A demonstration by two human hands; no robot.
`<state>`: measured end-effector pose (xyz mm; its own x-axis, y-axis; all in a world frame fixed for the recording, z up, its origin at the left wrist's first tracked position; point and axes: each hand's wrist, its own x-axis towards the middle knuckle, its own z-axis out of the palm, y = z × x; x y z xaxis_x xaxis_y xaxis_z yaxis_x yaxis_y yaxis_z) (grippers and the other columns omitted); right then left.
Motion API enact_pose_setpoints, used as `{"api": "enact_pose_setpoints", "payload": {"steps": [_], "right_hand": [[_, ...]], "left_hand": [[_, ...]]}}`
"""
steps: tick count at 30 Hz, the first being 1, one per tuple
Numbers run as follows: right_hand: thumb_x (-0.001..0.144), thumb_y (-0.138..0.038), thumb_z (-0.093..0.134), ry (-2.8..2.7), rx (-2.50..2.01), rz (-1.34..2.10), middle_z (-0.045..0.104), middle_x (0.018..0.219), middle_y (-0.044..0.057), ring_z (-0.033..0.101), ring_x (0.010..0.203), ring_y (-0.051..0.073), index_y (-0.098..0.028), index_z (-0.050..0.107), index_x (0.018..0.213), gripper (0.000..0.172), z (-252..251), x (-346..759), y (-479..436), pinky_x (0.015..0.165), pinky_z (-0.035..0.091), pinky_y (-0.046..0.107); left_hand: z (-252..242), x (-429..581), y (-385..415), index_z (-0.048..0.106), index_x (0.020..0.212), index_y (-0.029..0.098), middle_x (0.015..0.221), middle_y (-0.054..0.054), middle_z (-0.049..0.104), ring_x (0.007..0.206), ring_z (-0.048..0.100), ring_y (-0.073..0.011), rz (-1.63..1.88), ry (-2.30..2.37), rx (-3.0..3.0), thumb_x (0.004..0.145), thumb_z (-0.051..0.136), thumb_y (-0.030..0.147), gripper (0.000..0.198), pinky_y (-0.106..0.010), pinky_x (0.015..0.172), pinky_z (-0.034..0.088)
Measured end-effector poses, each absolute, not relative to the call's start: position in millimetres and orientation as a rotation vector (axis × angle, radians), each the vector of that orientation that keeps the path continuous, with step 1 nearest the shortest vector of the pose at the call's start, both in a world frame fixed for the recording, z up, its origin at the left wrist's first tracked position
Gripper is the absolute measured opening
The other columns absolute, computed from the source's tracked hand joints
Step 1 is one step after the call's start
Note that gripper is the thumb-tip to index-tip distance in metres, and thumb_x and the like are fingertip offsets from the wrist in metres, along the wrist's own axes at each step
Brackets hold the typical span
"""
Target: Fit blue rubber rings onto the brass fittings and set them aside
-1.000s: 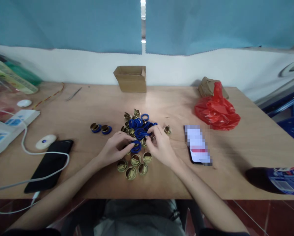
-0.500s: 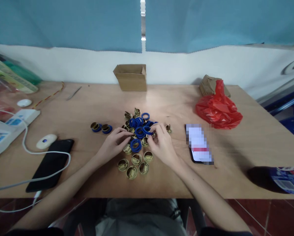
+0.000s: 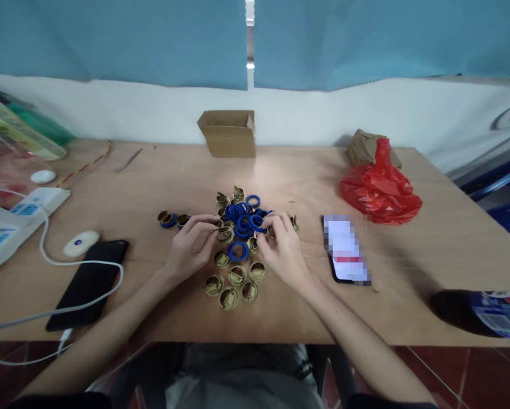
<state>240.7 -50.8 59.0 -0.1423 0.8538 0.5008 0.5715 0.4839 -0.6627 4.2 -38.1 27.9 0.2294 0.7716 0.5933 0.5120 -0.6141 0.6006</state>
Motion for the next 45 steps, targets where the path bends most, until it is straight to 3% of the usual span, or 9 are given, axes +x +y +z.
{"api": "enact_pose_setpoints", "payload": {"steps": [3,5,9,12,16,24,31,36,45], "right_hand": [[0.093,-0.017,0.057,-1.826,-1.153,0.473,0.06,0.114,0.011,0.066,0.097,0.021,-0.023,0.055,0.093,0.006,58.6,239.5,-51.6,0.076,0.058,0.036],[0.094,-0.018,0.059,-1.846,-1.125,0.499,0.063,0.116,0.011,0.067,0.104,0.023,-0.023,0.055,0.091,0.007,58.1,238.7,-52.0,0.078,0.059,0.037],[0.092,-0.02,0.064,-1.899,-1.116,0.501,0.07,0.106,0.009,0.069,0.107,0.025,-0.024,0.055,0.089,0.01,57.2,238.7,-52.0,0.075,0.058,0.036],[0.092,-0.026,0.068,-1.922,-1.1,0.503,0.07,0.105,0.008,0.069,0.099,0.024,-0.024,0.056,0.089,0.013,55.0,239.4,-51.2,0.076,0.057,0.037],[0.089,-0.035,0.072,-1.898,-1.122,0.574,0.069,0.098,0.007,0.068,0.086,0.021,-0.024,0.054,0.093,0.021,46.7,239.5,-50.8,0.075,0.056,0.037],[0.086,-0.038,0.077,-1.902,-1.137,0.631,0.069,0.102,0.007,0.068,0.082,0.022,-0.024,0.051,0.129,0.053,45.7,238.4,-53.2,0.076,0.058,0.038],[0.088,-0.041,0.075,-2.03,-1.018,0.562,0.067,0.099,0.005,0.065,0.083,0.021,-0.025,0.06,0.128,0.046,57.2,234.7,-57.1,0.075,0.058,0.037],[0.088,-0.041,0.075,-2.048,-1.016,0.571,0.066,0.101,0.006,0.064,0.082,0.02,-0.026,0.06,0.131,0.047,54.1,233.2,-59.0,0.076,0.057,0.037],[0.093,-0.038,0.069,-1.974,-0.997,0.533,0.065,0.105,0.006,0.065,0.088,0.021,-0.027,0.057,0.133,0.043,58.3,229.4,-64.0,0.081,0.057,0.039]], "left_hand": [[31.1,3.3,-40.2,0.054,0.1,0.021,0.123,-0.011,0.067,0.108,0.069,-0.0211,1.319,1.108,1.91,0.1,0.052,0.024,0.004,-0.038,0.093,0.058],[31.2,4.8,-41.4,0.049,0.101,0.022,0.12,-0.011,0.069,0.099,0.072,-0.0211,1.216,1.036,1.598,0.102,0.049,0.035,0.013,-0.037,0.082,0.061],[28.4,8.5,-39.8,0.041,0.093,0.024,0.096,-0.006,0.075,0.079,0.076,-0.0225,1.023,0.863,1.132,0.098,0.052,0.05,0.029,-0.034,0.061,0.062],[27.9,9.1,-36.1,0.042,0.092,0.024,0.083,-0.002,0.072,0.068,0.076,-0.021,1.029,0.837,1.0,0.094,0.058,0.052,0.032,-0.031,0.055,0.06],[31.8,8.2,-31.6,0.047,0.096,0.022,0.082,0.0,0.069,0.067,0.075,-0.0191,1.071,0.861,0.927,0.093,0.062,0.051,0.032,-0.032,0.06,0.062],[30.7,10.8,-33.5,0.053,0.1,0.02,0.096,-0.005,0.071,0.084,0.074,-0.0187,1.069,0.841,0.969,0.087,0.071,0.05,0.038,-0.031,0.074,0.063],[24.9,10.8,-40.3,0.057,0.103,0.021,0.097,-0.003,0.068,0.085,0.069,-0.015,0.963,0.872,1.191,0.088,0.07,0.051,0.035,-0.03,0.079,0.06],[25.9,12.6,-41.5,0.062,0.105,0.021,0.105,-0.007,0.072,0.099,0.071,-0.0196,0.947,0.799,1.268,0.087,0.074,0.042,0.03,-0.034,0.09,0.059],[33.0,15.9,-44.5,0.063,0.105,0.019,0.108,-0.008,0.074,0.102,0.074,-0.0217,0.984,0.736,1.23,0.085,0.077,0.03,0.027,-0.041,0.098,0.058]]}}
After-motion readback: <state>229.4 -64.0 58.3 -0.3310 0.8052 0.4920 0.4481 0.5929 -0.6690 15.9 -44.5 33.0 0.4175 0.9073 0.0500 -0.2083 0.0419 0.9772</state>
